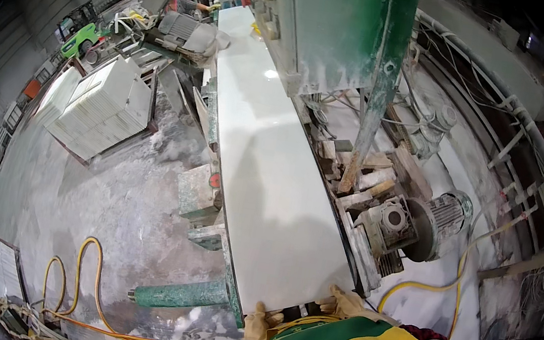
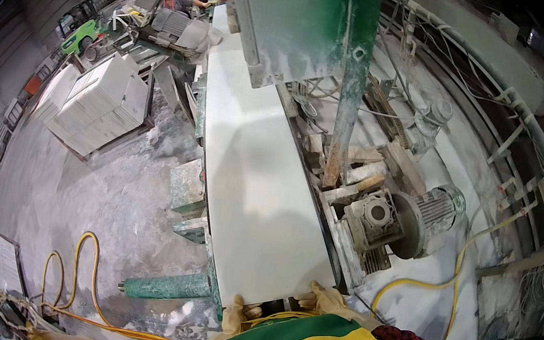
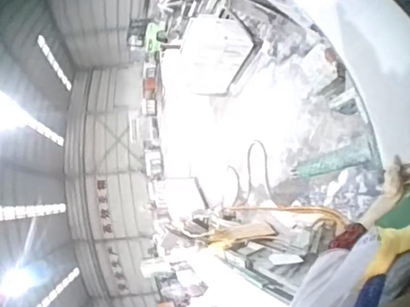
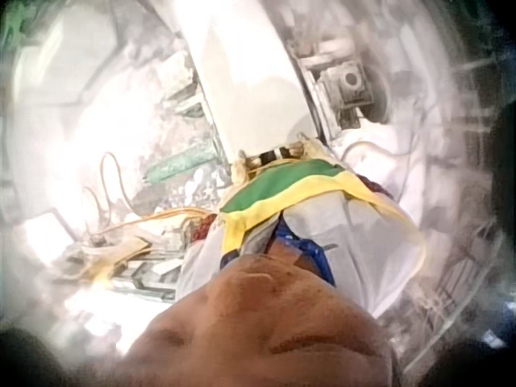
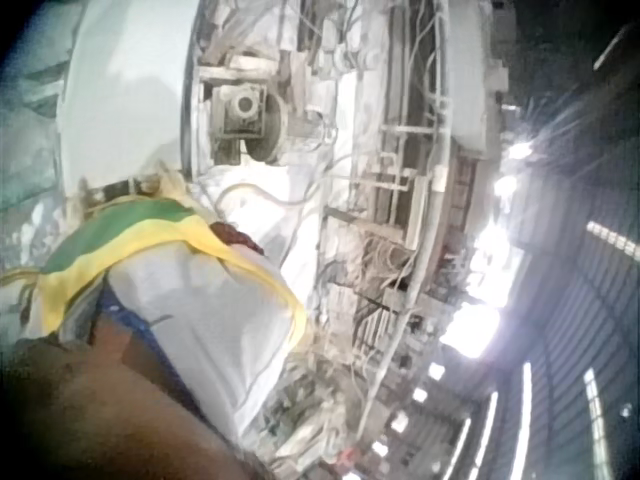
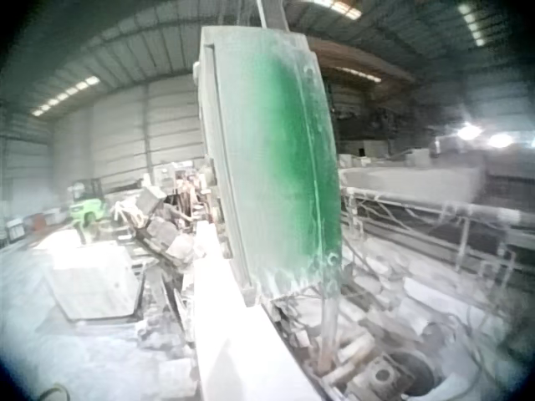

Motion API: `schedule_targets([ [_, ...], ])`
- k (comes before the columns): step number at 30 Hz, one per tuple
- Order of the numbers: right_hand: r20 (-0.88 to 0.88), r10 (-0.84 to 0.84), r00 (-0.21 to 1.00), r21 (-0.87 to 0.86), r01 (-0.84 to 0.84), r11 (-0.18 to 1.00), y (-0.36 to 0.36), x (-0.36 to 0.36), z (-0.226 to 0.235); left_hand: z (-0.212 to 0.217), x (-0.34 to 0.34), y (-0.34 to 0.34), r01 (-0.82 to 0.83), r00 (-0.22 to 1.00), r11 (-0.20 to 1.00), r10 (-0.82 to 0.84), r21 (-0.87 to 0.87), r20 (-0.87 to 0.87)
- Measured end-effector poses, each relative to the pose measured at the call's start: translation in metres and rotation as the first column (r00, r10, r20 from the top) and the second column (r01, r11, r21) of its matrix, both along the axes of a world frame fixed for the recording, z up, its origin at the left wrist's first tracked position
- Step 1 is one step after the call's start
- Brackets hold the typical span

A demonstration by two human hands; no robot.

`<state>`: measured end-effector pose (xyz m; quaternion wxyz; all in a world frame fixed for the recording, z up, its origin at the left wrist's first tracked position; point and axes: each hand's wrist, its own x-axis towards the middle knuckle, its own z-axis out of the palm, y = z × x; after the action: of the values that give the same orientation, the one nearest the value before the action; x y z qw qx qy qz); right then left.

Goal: The person repeatedly picks up large white rectangular sheets from a conveyor belt and places them onto a stack. The person handles the sheets one at a time, moving them from the conveyor to the stack in a repetitive cycle.

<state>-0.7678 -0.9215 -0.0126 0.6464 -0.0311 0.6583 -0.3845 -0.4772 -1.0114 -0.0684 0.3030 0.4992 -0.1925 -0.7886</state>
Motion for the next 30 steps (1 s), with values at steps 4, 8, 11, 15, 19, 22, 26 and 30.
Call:
schedule_targets([
  [4, 0.038, -0.105, 0.994, 0.004, 0.105, 0.994, -0.007, -0.001, 0.009, -0.021, -0.003, -0.007, 0.047, 0.997, 0.997, -0.050, -0.054, -0.054],
  [8, 0.067, 0.068, 0.995, -0.069, -0.063, 0.996, 0.001, -0.027, -0.056, 0.045, -0.026, -0.008, 0.075, 0.990, 0.996, -0.070, -0.043, 0.124],
  [11, -0.003, 0.196, 0.981, -0.216, -0.192, 0.957, 0.009, -0.048, -0.085, 0.046, -0.008, -0.024, 0.286, 0.955, 0.958, -0.282, -0.035, 0.088],
  [15, -0.034, 0.419, 0.907, -0.050, -0.420, 0.906, -0.009, -0.042, 0.006, 0.067, 0.018, -0.046, 0.654, 0.727, 0.752, -0.654, 0.078, 0.210],
  [19, -0.740, 0.397, 0.542, -0.276, -0.784, 0.556, -0.051, -0.004, 0.024, 0.022, 0.050, -0.023, 0.543, 0.821, 0.835, -0.550, 0.089, 0.149],
  [22, -0.977, 0.208, 0.038, 0.036, -0.940, 0.339, -0.087, 0.042, 0.081, -0.024, 0.066, 0.024, 0.368, 0.929, 0.929, -0.369, 0.026, 0.019],
  [26, -0.941, -0.004, 0.338, -0.337, -0.936, 0.104, -0.137, 0.062, -0.019, 0.039, 0.094, 0.117, 0.020, 0.998, 0.992, -0.011, -0.125, 0.067],
  [30, -0.995, -0.081, -0.060, 0.057, -0.998, 0.030, -0.134, 0.060, 0.030, 0.096, 0.103, 0.217, -0.337, 0.908, 0.915, 0.379, -0.224, 0.181],
])
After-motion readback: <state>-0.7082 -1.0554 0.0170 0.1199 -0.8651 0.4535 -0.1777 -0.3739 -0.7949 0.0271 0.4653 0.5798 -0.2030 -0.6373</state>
